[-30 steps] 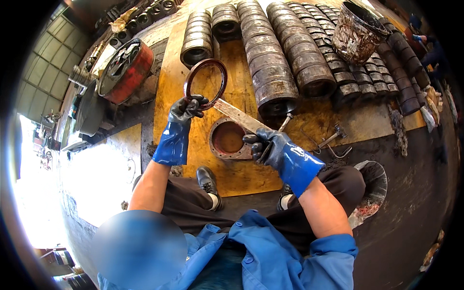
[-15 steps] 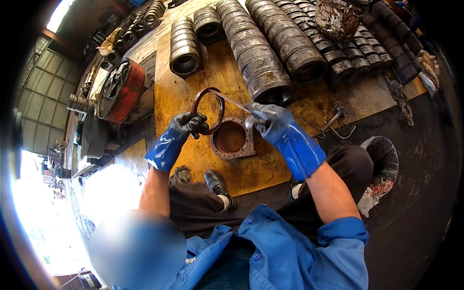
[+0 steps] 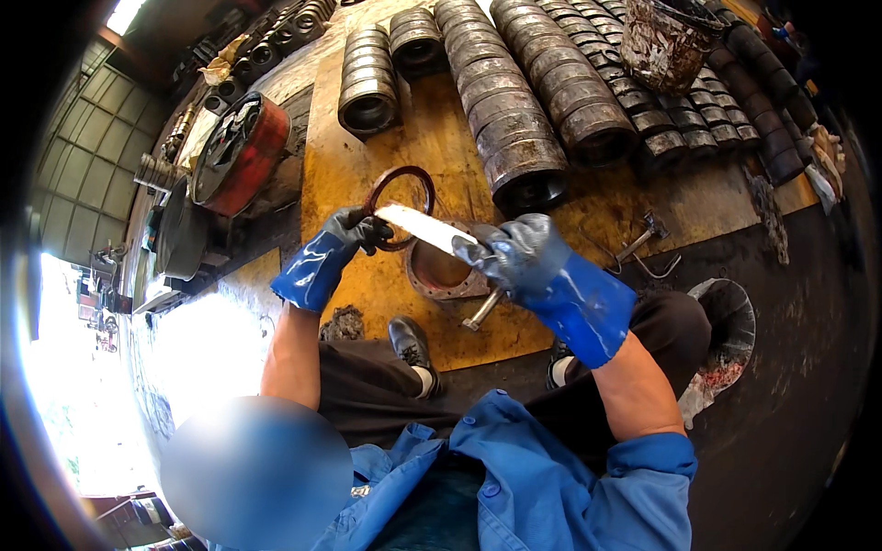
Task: The person sits on the floor and uses a flat metal tool to apply red grease to the inner and outer surfaces of metal rings and cylindrical components.
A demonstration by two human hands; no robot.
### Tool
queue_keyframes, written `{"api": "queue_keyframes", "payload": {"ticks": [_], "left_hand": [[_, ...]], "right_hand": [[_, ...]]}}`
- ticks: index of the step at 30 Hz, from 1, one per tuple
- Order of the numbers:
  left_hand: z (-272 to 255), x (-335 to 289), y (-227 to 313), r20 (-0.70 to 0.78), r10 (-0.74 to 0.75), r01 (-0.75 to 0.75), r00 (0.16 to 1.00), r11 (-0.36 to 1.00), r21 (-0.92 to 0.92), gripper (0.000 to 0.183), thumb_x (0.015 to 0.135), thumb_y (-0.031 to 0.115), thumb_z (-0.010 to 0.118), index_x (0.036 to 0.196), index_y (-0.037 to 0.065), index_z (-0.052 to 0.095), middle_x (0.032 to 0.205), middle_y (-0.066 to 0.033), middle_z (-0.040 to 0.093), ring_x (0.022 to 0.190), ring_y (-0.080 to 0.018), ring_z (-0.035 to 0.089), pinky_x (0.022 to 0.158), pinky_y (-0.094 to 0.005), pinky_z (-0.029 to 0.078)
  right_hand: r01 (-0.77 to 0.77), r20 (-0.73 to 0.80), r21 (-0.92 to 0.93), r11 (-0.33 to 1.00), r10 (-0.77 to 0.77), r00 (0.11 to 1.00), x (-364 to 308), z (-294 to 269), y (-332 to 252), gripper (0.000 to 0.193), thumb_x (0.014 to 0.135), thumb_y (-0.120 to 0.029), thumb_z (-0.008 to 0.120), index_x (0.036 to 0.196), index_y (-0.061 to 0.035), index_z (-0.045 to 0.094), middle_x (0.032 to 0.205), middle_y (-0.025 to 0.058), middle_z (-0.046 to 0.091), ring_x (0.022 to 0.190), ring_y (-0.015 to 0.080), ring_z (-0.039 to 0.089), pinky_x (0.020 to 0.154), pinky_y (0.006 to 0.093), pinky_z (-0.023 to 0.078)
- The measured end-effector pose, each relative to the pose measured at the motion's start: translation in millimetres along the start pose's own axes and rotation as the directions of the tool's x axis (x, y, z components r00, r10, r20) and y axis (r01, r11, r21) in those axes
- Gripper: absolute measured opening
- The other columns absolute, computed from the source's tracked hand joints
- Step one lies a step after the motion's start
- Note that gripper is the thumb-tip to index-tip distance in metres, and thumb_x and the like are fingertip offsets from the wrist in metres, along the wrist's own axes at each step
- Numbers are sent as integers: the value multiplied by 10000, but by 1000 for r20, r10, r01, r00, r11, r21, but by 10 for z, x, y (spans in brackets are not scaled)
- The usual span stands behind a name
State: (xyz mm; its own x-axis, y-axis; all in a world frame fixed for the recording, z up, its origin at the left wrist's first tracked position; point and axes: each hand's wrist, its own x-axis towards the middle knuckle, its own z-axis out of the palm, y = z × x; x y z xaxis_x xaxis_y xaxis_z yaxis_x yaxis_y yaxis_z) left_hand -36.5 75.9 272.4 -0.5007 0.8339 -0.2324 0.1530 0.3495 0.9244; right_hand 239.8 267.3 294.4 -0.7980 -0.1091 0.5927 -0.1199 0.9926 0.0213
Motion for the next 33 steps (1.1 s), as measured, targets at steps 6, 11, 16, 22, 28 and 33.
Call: {"api": "queue_keyframes", "payload": {"ticks": [6,11,16,22,28,33], "left_hand": [[-9,59,39,-136,526,-336,839,700,631,217,810,20,577,1009,44,660,805,-98,690,690,-217,642,612,-307,482],[58,-78,432,-19,761,-378,649,343,860,341,697,-29,573,998,106,659,838,-134,662,771,-326,622,694,-384,488],[98,-63,388,68,743,-340,666,221,914,291,699,2,605,957,136,623,864,-86,666,758,-314,616,717,-415,473],[179,-5,221,98,745,-296,659,137,945,241,738,42,617,954,147,606,886,-59,665,751,-283,625,757,-416,479],[325,32,46,96,730,-222,677,78,972,200,762,48,594,939,142,588,909,-63,657,740,-279,632,821,-426,484],[377,19,32,70,679,-203,731,120,972,209,752,26,581,929,138,575,905,-74,644,737,-285,633,831,-432,483]], "right_hand": [[-441,142,883,158,807,573,-216,137,125,202,910,-140,589,1067,-14,601,907,103,692,595,98,624,506,235,529],[-277,619,782,-558,743,254,-120,-103,177,265,912,-197,598,1123,-38,577,882,158,689,490,164,594,451,268,502],[-354,771,635,-687,592,235,-59,-205,128,343,906,-272,596,1162,-47,557,880,174,686,440,153,525,412,276,426],[-485,862,487,-726,487,137,1,-381,65,343,927,-276,549,1158,-22,549,854,150,683,484,116,513,443,254,413],[-517,862,484,-706,487,142,-2,-298,-105,340,938,-226,519,1182,10,536,877,161,688,490,122,546,450,283,467],[-453,891,445,-773,433,137,46,-291,-144,266,941,-216,508,1093,-1,541,860,162,680,512,114,519,477,263,434]]}}
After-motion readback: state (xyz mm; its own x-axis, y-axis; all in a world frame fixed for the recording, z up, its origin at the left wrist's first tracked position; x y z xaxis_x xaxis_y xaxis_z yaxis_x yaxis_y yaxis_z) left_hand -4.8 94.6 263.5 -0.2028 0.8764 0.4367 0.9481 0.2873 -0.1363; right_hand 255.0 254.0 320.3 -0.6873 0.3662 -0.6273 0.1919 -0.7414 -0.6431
